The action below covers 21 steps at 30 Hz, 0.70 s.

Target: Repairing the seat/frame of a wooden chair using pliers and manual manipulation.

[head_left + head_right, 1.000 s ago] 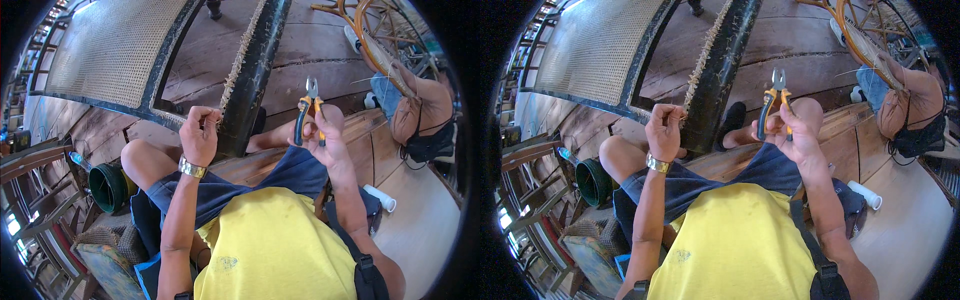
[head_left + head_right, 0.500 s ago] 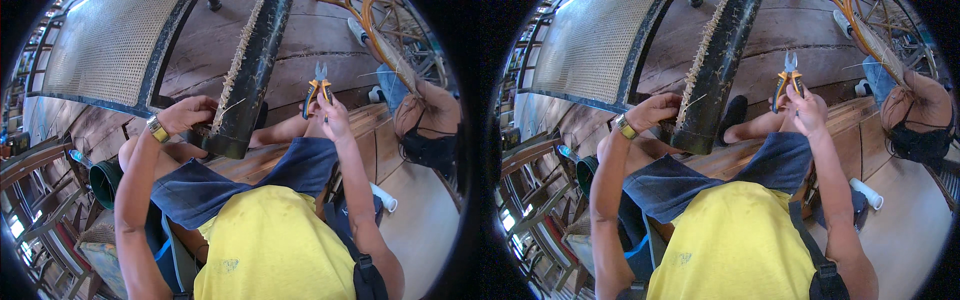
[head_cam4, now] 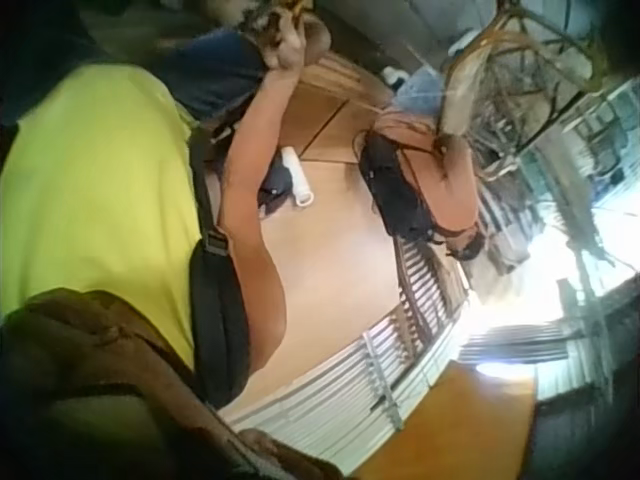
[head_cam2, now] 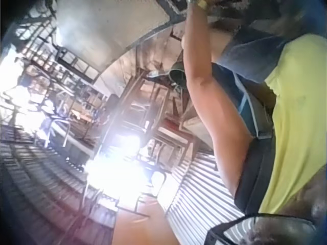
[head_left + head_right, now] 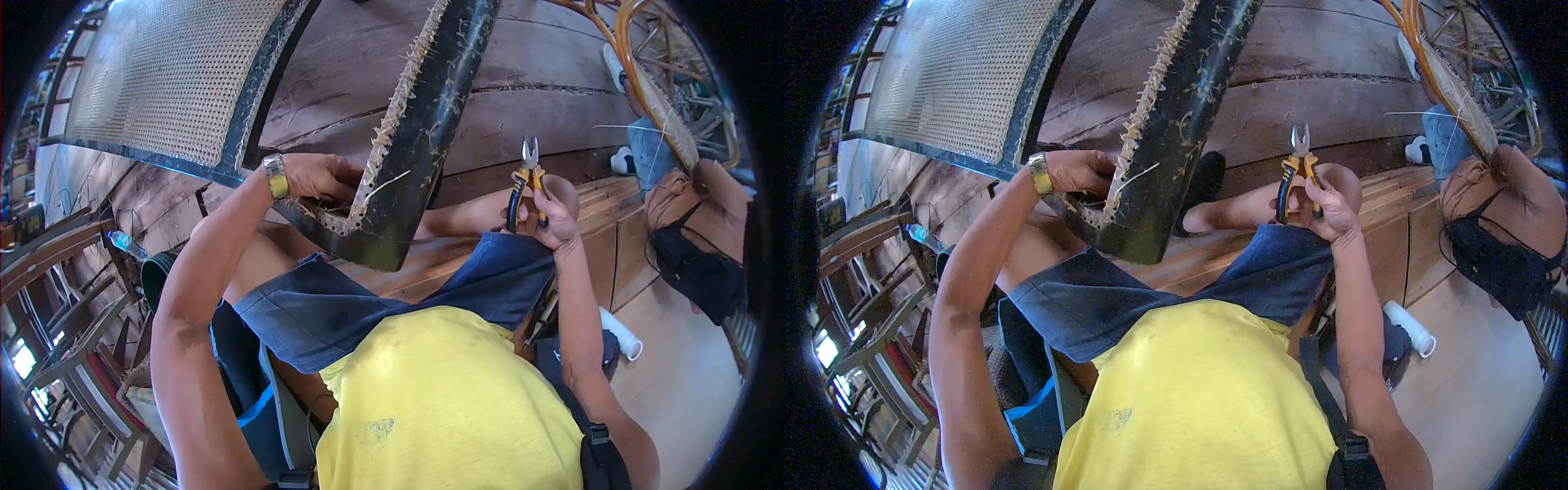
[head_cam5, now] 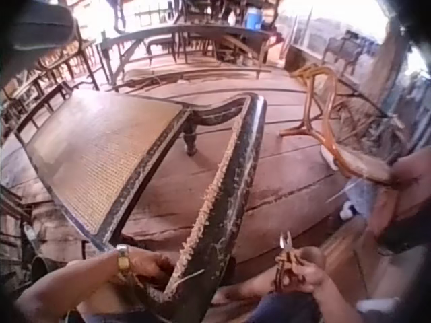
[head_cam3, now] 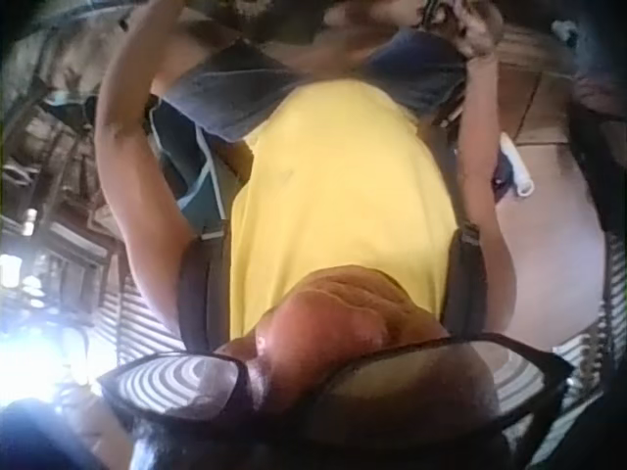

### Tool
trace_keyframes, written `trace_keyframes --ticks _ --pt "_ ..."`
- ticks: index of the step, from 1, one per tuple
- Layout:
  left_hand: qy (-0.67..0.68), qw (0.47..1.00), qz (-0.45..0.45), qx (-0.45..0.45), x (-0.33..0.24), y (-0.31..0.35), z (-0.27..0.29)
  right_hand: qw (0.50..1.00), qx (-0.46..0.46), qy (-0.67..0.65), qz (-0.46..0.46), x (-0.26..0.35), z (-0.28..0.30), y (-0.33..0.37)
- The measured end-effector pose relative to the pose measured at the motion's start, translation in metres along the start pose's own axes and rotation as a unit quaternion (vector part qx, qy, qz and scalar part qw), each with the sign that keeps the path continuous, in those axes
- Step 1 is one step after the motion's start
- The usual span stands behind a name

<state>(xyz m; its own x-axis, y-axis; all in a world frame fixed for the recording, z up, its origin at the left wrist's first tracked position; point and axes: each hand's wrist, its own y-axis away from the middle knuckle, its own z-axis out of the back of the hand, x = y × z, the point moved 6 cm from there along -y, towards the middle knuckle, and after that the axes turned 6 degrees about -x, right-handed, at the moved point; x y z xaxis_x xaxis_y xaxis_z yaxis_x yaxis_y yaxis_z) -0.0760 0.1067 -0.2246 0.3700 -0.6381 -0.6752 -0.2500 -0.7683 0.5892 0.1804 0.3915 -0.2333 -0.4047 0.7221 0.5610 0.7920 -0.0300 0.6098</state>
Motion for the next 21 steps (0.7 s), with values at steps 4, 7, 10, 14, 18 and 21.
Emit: trace_keyframes --ticks 4,7,10,14,18,21 --pt "0.03 0.999 0.006 0.034 0.014 -0.015 0.007 0.999 -0.026 -0.031 -0.01 0.001 0.012 -0.005" --pt "0.054 0.998 0.003 0.04 0.018 -0.019 0.009 0.998 -0.033 -0.041 -0.018 -0.002 0.021 -0.005" --pt "0.006 0.998 -0.004 0.056 0.014 -0.018 0.007 0.995 -0.045 -0.076 -0.036 -0.006 0.032 -0.004" --pt "-0.191 0.978 -0.087 0.002 -0.003 -0.009 0.004 0.995 -0.051 -0.08 -0.029 -0.006 0.039 -0.007" --pt "-0.313 0.941 -0.097 -0.082 -0.011 0.002 0.002 0.995 -0.062 -0.073 -0.036 -0.004 0.038 -0.011" --pt "-0.376 0.91 -0.128 -0.117 -0.017 0.005 -0.003 0.996 -0.036 -0.075 -0.024 -0.001 0.031 -0.012"
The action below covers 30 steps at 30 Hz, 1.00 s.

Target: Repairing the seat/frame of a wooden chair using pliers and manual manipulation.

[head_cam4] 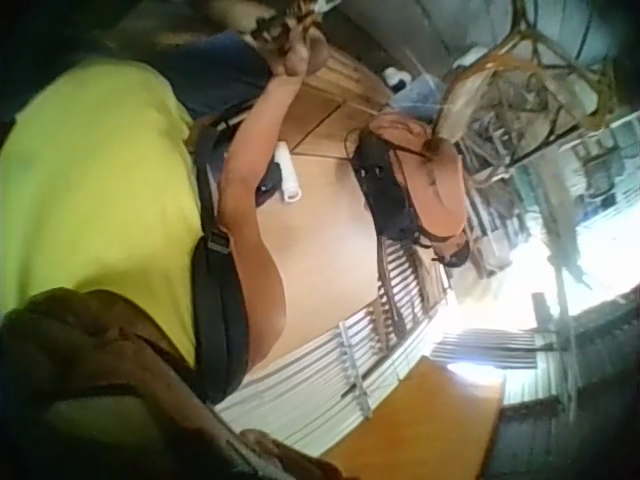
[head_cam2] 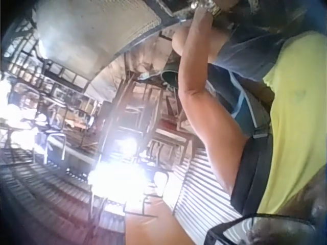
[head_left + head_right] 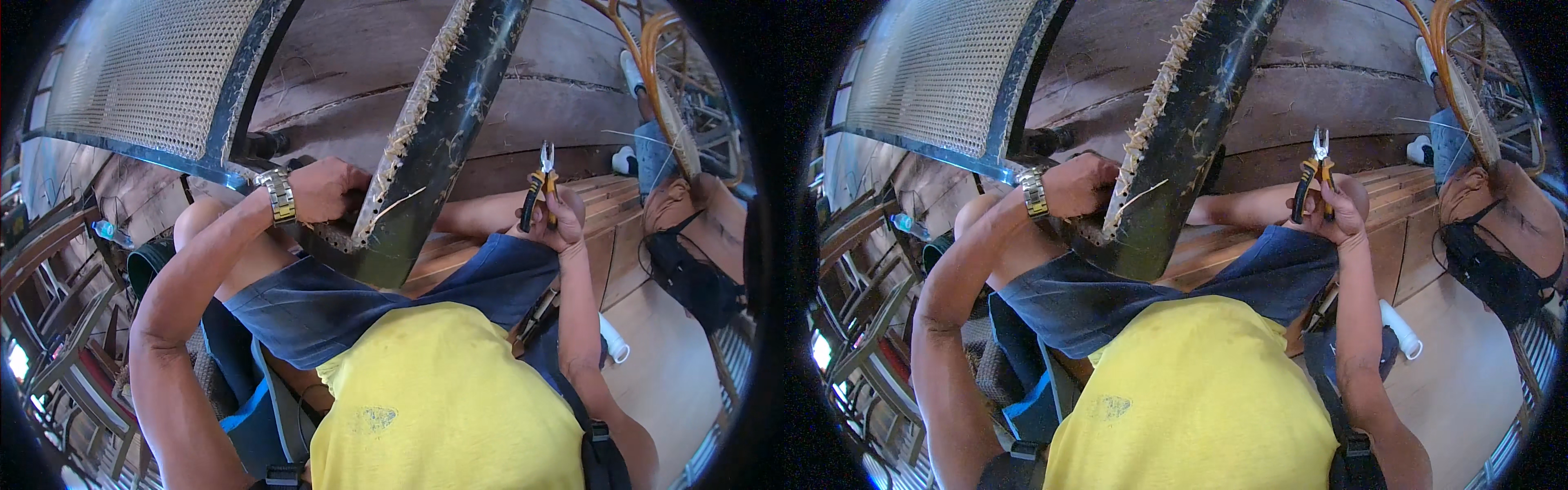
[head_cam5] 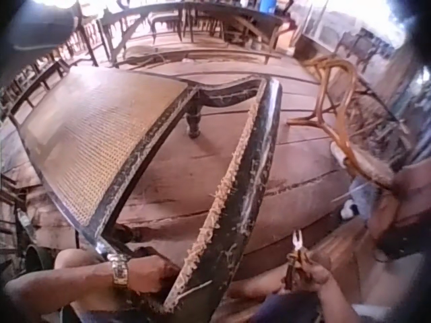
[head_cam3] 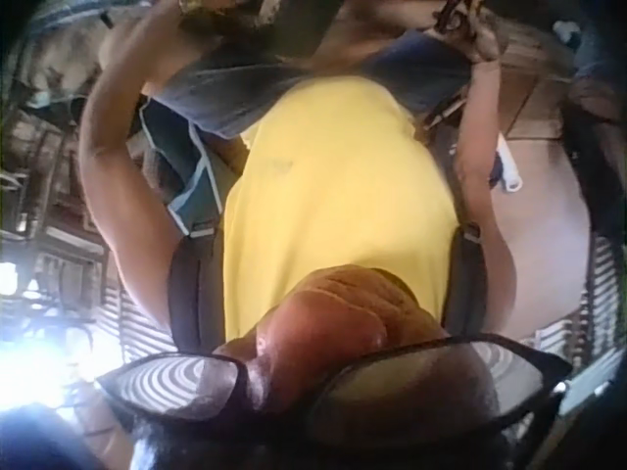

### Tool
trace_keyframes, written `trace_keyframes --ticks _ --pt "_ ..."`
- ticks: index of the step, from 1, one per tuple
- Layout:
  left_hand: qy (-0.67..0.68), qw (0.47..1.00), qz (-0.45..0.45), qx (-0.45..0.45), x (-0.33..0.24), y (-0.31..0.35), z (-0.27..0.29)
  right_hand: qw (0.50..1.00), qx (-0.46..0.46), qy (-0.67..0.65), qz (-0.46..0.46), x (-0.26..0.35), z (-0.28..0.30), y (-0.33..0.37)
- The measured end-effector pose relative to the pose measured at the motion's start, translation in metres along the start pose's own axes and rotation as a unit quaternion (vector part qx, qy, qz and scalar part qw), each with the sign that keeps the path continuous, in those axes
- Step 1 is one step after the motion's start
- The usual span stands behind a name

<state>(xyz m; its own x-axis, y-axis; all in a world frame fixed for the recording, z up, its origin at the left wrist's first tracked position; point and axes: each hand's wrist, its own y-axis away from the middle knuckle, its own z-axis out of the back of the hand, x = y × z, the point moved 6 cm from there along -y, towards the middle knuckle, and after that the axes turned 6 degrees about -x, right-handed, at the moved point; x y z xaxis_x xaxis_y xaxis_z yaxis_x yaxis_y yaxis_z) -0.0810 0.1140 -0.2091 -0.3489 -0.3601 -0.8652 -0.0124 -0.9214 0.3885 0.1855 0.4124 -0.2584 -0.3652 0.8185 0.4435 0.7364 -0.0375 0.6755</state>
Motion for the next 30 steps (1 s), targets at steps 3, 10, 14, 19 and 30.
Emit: trace_keyframes --ticks 3,10,14,19,30 --pt "-0.117 0.989 -0.046 -0.073 -0.008 0.001 0.005 1.0 -0.009 0.004 0.004 0.0 -0.002 0.001" --pt "0.079 0.995 0.028 -0.048 0.0 0.001 0.009 0.999 -0.036 0.023 0.022 0.0 -0.002 0.006" --pt "0.264 0.956 0.079 0.103 -0.001 0.008 -0.01 0.998 -0.002 0.028 0.05 0.003 -0.009 0.009" --pt "0.138 0.979 0.141 0.045 0.019 0.006 -0.004 0.998 -0.009 0.031 0.053 0.005 -0.01 0.013" --pt "0.38 0.916 0.089 -0.097 -0.012 0.036 0.004 0.997 0.006 0.009 0.072 0.003 -0.006 0.012"
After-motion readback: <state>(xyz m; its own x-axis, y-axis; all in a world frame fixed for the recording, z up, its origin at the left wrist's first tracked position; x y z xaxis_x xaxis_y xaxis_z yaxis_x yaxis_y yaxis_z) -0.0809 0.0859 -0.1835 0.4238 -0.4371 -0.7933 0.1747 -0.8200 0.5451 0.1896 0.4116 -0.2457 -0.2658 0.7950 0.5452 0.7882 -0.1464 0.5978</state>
